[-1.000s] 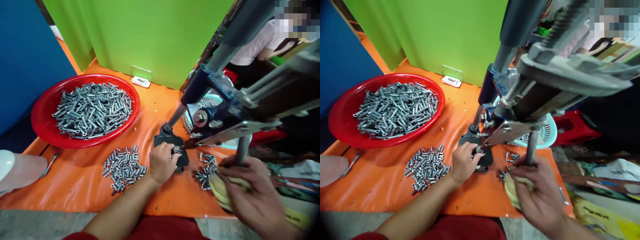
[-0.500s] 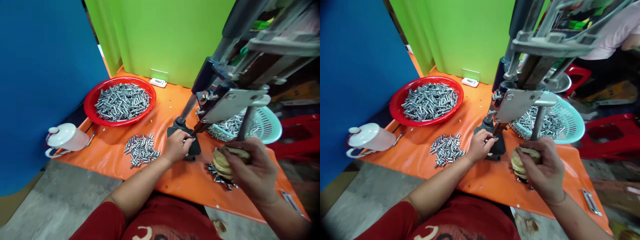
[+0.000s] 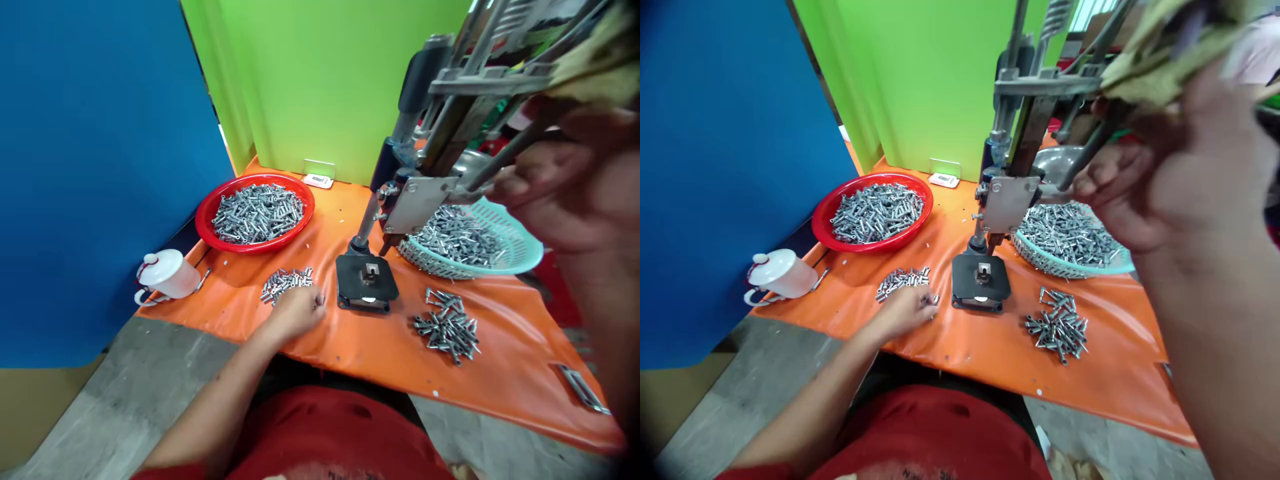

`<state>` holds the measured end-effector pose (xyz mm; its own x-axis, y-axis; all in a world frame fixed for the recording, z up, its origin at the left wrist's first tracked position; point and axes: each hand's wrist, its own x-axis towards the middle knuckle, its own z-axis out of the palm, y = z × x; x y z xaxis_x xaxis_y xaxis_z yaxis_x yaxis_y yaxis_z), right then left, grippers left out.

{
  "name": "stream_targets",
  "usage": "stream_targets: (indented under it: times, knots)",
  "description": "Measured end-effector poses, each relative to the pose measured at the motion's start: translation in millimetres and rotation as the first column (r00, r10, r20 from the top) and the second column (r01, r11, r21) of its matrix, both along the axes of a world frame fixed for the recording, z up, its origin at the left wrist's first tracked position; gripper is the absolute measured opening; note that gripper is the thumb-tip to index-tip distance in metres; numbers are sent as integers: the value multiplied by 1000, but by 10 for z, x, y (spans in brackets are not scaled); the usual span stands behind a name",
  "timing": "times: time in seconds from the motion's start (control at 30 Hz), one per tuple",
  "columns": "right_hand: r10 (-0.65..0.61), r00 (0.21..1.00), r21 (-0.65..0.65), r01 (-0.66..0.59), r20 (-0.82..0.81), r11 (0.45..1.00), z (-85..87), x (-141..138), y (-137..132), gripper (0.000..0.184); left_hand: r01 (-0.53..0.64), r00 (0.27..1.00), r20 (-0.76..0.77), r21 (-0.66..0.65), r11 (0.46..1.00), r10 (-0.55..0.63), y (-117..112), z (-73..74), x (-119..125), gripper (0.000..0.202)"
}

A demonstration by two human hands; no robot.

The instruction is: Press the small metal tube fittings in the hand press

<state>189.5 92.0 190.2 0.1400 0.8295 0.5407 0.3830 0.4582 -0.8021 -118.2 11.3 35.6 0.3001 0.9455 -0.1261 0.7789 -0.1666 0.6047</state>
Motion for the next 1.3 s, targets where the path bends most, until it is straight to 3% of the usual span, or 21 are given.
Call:
stream_targets:
  times: [0.1, 0.2, 0.27, 0.33, 0.37, 0.43, 0.5, 0.57, 0.7, 0.8, 0.87, 0.93, 1.0, 1.07, 1.17, 1.3]
  knots:
    - [139, 956, -22, -149, -258, 989, 5, -277, -39, 66, 30, 959, -282, 46, 999, -15, -214, -106, 44, 16]
    - [53, 934, -59, -79, -353, 995, -220, -375, -247, 45, -4, 954, -298, 60, 998, 22, -283, -193, 73, 18]
    - [-27, 935, -76, 0, -354, 997, -452, -392, -441, 35, -53, 990, -127, 52, 997, 59, -255, -213, 77, 15]
    - [-56, 948, -140, 13, -313, 990, -722, -444, -656, 29, -85, 968, 233, -55, 995, 96, -199, -186, 102, 11]
    - [-35, 961, -217, -27, -274, 976, -862, -493, -761, 27, -69, 888, 442, -151, 986, 129, -169, -156, 130, 10]
    - [50, 981, -398, -124, -190, 909, -1129, -631, -944, 28, 55, 618, 746, -357, 933, 249, -121, -76, 219, 14]
    - [139, 971, -474, -218, -197, 853, -1349, -774, -1067, 30, 214, 389, 840, -483, 849, 380, -92, -1, 338, 21]
    - [175, 953, -479, -277, -246, 833, -1493, -862, -1121, 30, 326, 271, 851, -520, 789, 449, -79, 39, 463, 25]
    - [195, 952, -455, -286, -237, 844, -1591, -801, -1081, 25, 397, 182, 844, -533, 747, 505, -55, -10, 675, 29]
    - [202, 979, -379, -194, -18, 905, -1614, -665, -972, 22, 335, 244, 832, -554, 762, 498, -9, -95, 794, 29]
    - [154, 969, -301, -91, 195, 949, -1645, -601, -872, 19, 160, 380, 827, -500, 851, 415, 46, -145, 848, 24]
    - [103, 915, -229, -12, 389, 973, -1687, -567, -765, 20, -82, 581, 765, -285, 955, 278, 121, -181, 873, 19]
    - [64, 823, -159, 33, 564, 987, -1729, -555, -669, 22, -194, 770, 620, 0, 981, 152, 211, -208, 874, 24]
    - [12, 712, -79, 62, 702, 995, -1758, -562, -597, 24, -159, 888, 455, 168, 973, 66, 305, -229, 866, 33]
    - [-46, 589, 3, 72, 807, 997, -1764, -604, -530, 25, -69, 962, 275, 242, 968, 0, 420, -260, 871, 35]
    - [-30, 573, -21, 81, 819, 996, -1723, -630, -462, 27, -43, 982, 190, 273, 961, -10, 495, -296, 910, 26]
